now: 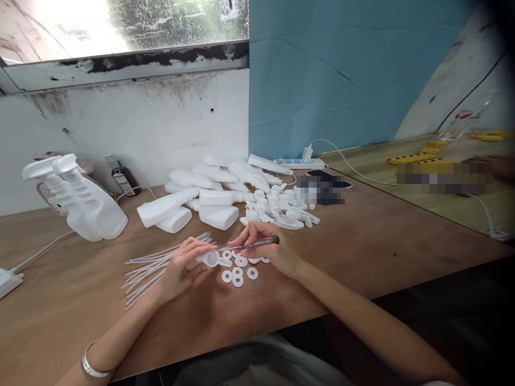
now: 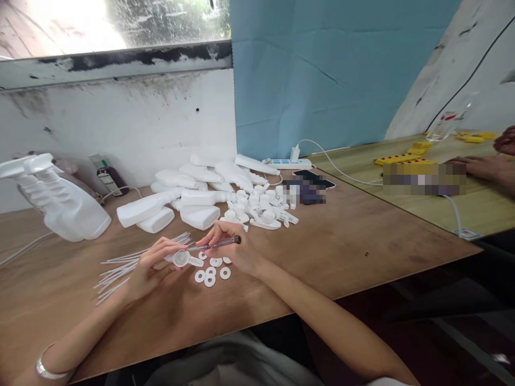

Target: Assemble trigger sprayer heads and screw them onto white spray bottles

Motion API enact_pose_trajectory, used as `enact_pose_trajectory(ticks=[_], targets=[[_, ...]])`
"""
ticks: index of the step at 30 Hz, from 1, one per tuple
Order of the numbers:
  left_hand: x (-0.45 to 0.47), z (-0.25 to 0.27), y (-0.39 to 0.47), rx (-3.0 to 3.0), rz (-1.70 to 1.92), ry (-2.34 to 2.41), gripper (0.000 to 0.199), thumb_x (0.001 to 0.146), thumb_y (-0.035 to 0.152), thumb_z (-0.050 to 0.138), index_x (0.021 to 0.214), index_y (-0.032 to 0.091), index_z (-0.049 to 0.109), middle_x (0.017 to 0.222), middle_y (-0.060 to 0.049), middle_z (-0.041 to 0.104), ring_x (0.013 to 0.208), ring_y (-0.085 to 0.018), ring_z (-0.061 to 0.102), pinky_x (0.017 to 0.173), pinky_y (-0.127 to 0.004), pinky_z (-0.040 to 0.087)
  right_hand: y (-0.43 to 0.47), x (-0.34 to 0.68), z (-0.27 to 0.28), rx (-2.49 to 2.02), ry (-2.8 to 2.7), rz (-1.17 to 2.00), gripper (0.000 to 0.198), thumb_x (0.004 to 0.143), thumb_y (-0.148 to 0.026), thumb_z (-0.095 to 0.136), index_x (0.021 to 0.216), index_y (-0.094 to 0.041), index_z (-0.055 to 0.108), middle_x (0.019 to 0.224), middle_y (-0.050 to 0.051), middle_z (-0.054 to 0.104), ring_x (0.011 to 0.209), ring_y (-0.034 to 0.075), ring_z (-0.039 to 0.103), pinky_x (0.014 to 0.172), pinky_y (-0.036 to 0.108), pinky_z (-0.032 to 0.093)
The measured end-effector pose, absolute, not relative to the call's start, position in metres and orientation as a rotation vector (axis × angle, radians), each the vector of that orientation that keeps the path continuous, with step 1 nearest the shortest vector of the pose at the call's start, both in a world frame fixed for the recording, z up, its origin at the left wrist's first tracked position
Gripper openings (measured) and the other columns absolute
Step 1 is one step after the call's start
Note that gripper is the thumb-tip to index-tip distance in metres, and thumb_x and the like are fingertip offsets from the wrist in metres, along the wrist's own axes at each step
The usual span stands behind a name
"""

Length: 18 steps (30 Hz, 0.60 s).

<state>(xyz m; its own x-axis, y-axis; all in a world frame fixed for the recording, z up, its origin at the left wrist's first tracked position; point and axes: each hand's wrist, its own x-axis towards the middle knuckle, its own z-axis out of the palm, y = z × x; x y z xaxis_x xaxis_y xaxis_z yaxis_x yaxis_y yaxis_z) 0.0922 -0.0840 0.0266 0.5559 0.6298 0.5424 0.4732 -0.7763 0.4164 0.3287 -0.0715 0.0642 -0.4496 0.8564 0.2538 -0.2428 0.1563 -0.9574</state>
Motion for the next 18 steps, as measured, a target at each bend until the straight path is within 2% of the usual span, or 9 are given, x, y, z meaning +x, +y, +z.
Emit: enact_pose_trajectory(ticks=[5,10,15,18], targets=[[0.09,0.03,-0.082,2.65,1.045,0.932,0.034,0.083,0.018,0.054,0.117,0.02,0.052,0.105,-0.008,0.06,0.093,-0.019,0.05,0.081,-0.033,0.042,-0.074,0.327,0.057,-0.608,-1.574,1.377,0.021,0.061,-0.009,0.069,0.055,-0.017,0.05,0.076,0.004,0.069,0.074,0.021,0.066,0.064,0.032,0.05],[0.091,0.032,-0.086,2.59,1.085,1.088,0.03,0.081,0.023,0.058,0.111,0.017,0.054,0.096,-0.008,0.06,0.086,-0.019,0.053,0.077,-0.031,0.042,-0.08,0.325,0.049,-0.434,-1.735,0.952,0.017,0.071,-0.012,0.064,0.06,-0.017,0.052,0.082,0.006,0.069,0.082,0.022,0.067,0.065,0.029,0.052],[0.093,0.028,-0.088,2.587,1.108,1.149,0.03,0.078,0.027,0.063,0.106,0.018,0.056,0.092,-0.006,0.061,0.083,-0.018,0.054,0.075,-0.03,0.043,-0.084,0.321,0.049,-0.323,-1.935,0.577,0.014,0.075,-0.011,0.058,0.067,-0.018,0.05,0.081,0.008,0.068,0.077,0.019,0.067,0.062,0.025,0.051],[0.094,0.027,-0.089,2.576,1.119,1.168,0.029,0.077,0.028,0.063,0.104,0.017,0.057,0.092,-0.006,0.061,0.083,-0.017,0.056,0.074,-0.028,0.044,-0.085,0.32,0.048,-0.295,-2.014,0.466,0.015,0.076,-0.009,0.055,0.067,-0.019,0.047,0.081,0.009,0.067,0.074,0.017,0.066,0.06,0.024,0.05]])
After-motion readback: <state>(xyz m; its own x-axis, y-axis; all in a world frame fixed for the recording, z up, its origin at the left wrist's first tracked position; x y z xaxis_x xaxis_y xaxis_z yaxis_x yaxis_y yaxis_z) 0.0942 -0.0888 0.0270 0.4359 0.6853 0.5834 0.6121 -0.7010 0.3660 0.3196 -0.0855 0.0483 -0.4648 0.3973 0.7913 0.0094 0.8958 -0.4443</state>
